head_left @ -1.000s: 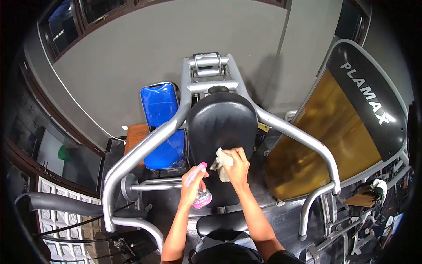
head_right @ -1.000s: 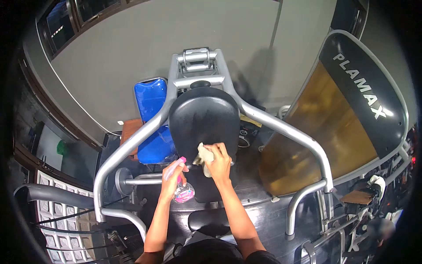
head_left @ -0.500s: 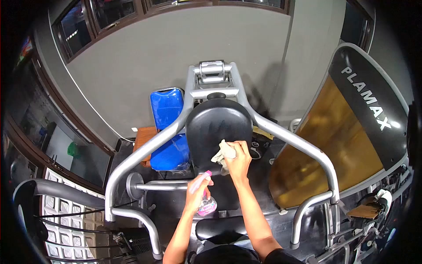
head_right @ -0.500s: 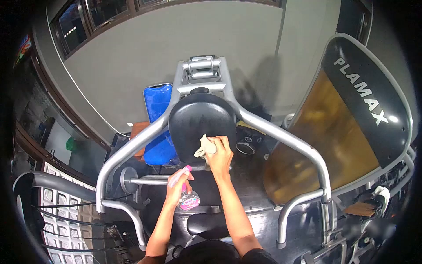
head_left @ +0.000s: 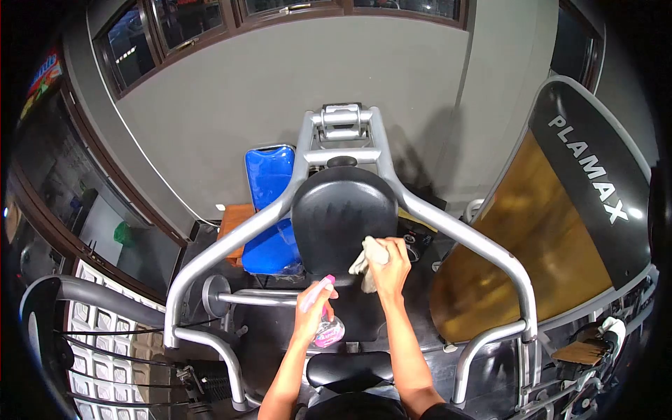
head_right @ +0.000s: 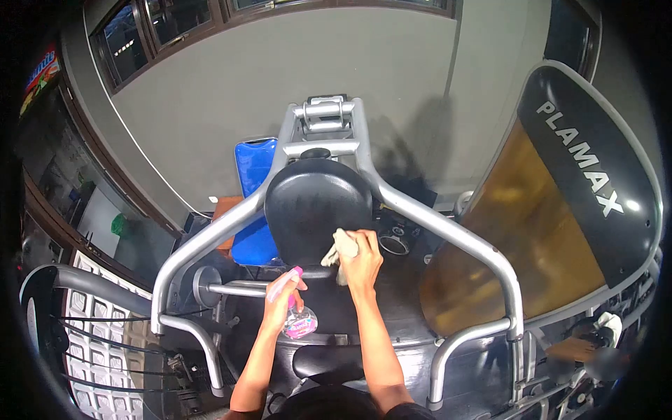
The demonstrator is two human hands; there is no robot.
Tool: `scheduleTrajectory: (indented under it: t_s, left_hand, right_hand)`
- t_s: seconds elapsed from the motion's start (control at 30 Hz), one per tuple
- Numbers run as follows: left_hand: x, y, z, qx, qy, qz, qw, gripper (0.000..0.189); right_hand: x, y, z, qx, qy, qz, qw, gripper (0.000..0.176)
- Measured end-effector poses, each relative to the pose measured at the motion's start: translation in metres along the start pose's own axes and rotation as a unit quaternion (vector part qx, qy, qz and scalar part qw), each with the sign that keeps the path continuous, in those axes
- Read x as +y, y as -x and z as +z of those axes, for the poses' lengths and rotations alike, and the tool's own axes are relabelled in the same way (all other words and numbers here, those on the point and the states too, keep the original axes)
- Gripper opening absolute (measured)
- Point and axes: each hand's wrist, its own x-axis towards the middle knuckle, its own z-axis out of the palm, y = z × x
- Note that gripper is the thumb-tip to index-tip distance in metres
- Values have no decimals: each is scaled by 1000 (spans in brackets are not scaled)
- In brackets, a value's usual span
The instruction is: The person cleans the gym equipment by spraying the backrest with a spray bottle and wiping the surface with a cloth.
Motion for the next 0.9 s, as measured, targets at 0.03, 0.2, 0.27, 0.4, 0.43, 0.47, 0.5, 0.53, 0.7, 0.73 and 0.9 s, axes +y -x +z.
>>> scheduleTrajectory:
  t_s: [0.03,0.2,0.27,0.4,0.43,0.47,0.5,0.53,0.7,0.73,0.9]
  left_hand:
    - [0,0,1,1,-1,-2,1000,33]
    - [-3,-6,9,7,10,-16,1000,35]
    - [-3,-10,12,5,7,-16,1000,36]
    - [-2,-11,16,2,2,-19,1000,37]
    - [-2,-12,16,3,1,-20,1000,37]
    - [-3,-11,16,3,-5,-18,1000,36]
    - [-3,-9,15,3,-12,-18,1000,36]
    - [-4,-8,15,3,-14,-20,1000,36]
    - [-4,-7,19,15,-23,-32,999,34]
    - [-6,-5,19,16,-24,-36,999,34]
    - [-9,-8,30,14,-21,-41,999,33]
  right_hand:
    - [-2,-6,1,4,-9,-15,1000,25]
    - [8,0,2,-14,-30,-32,999,29]
    - [20,17,0,-35,-13,-28,999,28]
    - [40,36,-10,-57,15,-1,998,28]
    - [41,31,-14,-52,3,12,999,29]
    - [41,26,-17,-48,-10,24,998,30]
    - [43,20,-17,-51,-9,31,998,32]
    - [43,13,-17,-53,-12,22,998,34]
    - [30,-5,-14,-15,-38,8,999,37]
    - [25,-6,-12,-17,-38,12,999,37]
    - [29,6,-1,46,-82,6,996,36]
